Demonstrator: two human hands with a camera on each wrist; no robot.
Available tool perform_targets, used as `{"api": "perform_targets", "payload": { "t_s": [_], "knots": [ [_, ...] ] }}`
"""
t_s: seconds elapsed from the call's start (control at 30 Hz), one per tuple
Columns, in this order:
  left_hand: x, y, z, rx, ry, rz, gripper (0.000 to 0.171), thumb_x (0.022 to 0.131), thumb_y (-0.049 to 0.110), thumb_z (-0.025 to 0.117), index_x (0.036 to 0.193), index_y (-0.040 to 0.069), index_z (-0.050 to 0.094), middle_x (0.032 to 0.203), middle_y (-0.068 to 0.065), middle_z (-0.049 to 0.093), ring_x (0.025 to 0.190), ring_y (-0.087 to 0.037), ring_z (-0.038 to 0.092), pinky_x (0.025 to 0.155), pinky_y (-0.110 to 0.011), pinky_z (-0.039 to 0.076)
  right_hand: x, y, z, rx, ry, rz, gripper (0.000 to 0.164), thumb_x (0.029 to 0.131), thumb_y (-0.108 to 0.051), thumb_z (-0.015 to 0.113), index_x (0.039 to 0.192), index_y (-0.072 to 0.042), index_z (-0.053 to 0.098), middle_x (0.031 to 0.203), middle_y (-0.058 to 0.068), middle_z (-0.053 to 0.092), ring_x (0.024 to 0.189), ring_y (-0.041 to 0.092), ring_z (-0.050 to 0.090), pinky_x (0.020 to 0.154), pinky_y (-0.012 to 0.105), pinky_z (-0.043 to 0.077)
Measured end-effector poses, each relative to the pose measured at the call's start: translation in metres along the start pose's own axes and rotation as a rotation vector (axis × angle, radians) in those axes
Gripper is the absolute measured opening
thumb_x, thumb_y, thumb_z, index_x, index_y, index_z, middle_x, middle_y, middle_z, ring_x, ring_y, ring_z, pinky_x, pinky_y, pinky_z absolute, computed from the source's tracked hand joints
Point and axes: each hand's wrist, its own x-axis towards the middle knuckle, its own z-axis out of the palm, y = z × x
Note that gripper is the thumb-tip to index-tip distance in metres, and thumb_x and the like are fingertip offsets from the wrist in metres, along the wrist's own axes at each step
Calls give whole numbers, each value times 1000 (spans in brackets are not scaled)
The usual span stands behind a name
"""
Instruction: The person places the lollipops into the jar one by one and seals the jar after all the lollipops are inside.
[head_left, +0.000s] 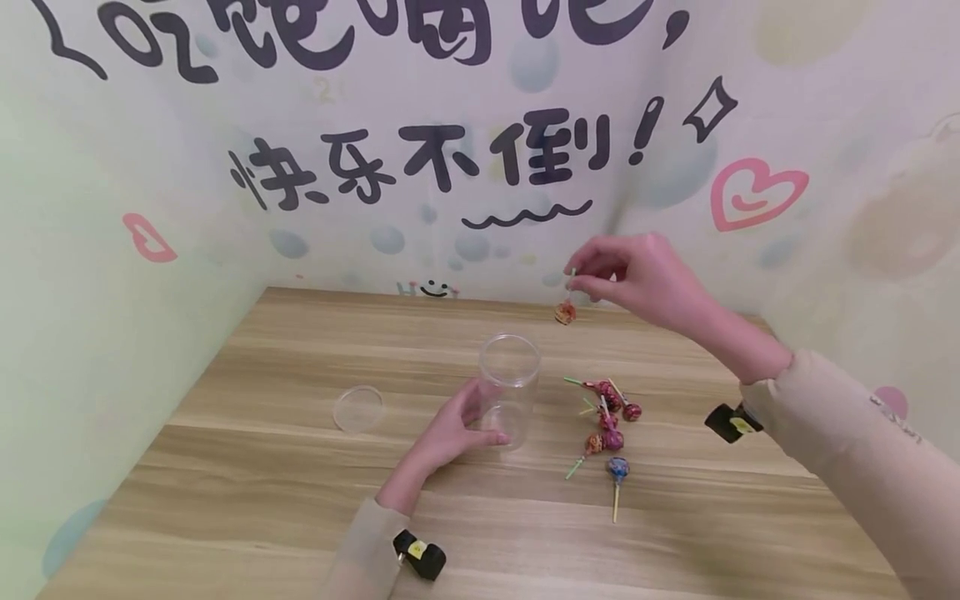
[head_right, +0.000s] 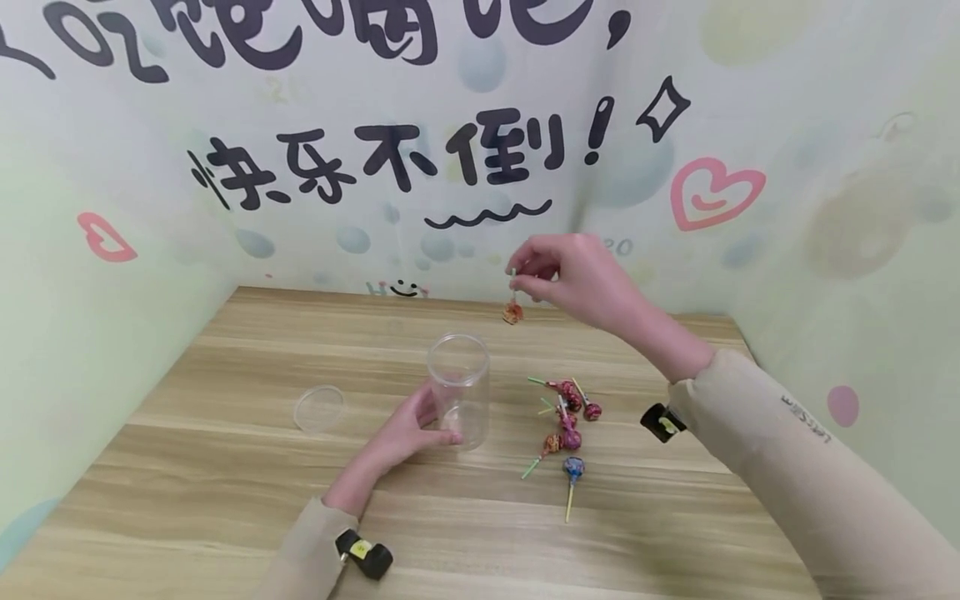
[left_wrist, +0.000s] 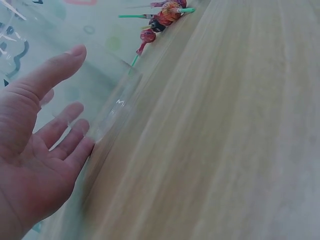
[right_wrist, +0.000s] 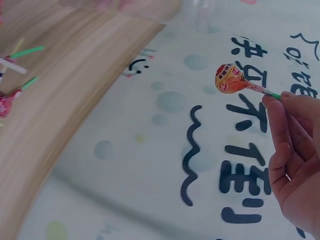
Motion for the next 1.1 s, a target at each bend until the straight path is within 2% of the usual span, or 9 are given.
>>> {"api": "perform_targets", "payload": {
  "t_s": [0.27, 0.67, 0.8, 1.1],
  "knots": [
    [0, 1, -2, 35, -9, 7, 94, 76, 15, 85, 153, 16, 31, 155, -10, 44, 141, -33, 45, 118, -48, 38, 17, -23, 2, 62, -18, -10, 13, 85, -14, 77, 98, -13, 73, 85, -1, 77, 67, 15, 69, 60, 20, 56],
    [0, 3, -2, 19, -8, -5, 90, 76, 13, 85, 151, 14, 35, 154, -13, 44, 141, -35, 44, 120, -50, 35, 22, -33, 29, 235, -156, 12, 11, 87, -9, 75, 98, -11, 72, 87, 3, 77, 69, 14, 69, 62, 24, 59],
    [0, 4, -1, 20, -7, -10, 92, 76, 13, 85, 152, 13, 33, 155, -12, 44, 142, -34, 44, 120, -49, 35, 19, -29, 42, 288, -176, 46, 10, 88, -9, 74, 98, -9, 72, 86, 4, 77, 68, 16, 69, 60, 23, 58],
    [0, 1, -2, 36, 2, -32, 91, 78, 12, 83, 153, 18, 32, 157, -12, 40, 143, -35, 42, 120, -51, 35, 5, -22, 63, 430, -135, 166, 11, 89, -9, 72, 100, -6, 70, 88, 8, 76, 70, 17, 67, 60, 23, 55]
  ]
}}
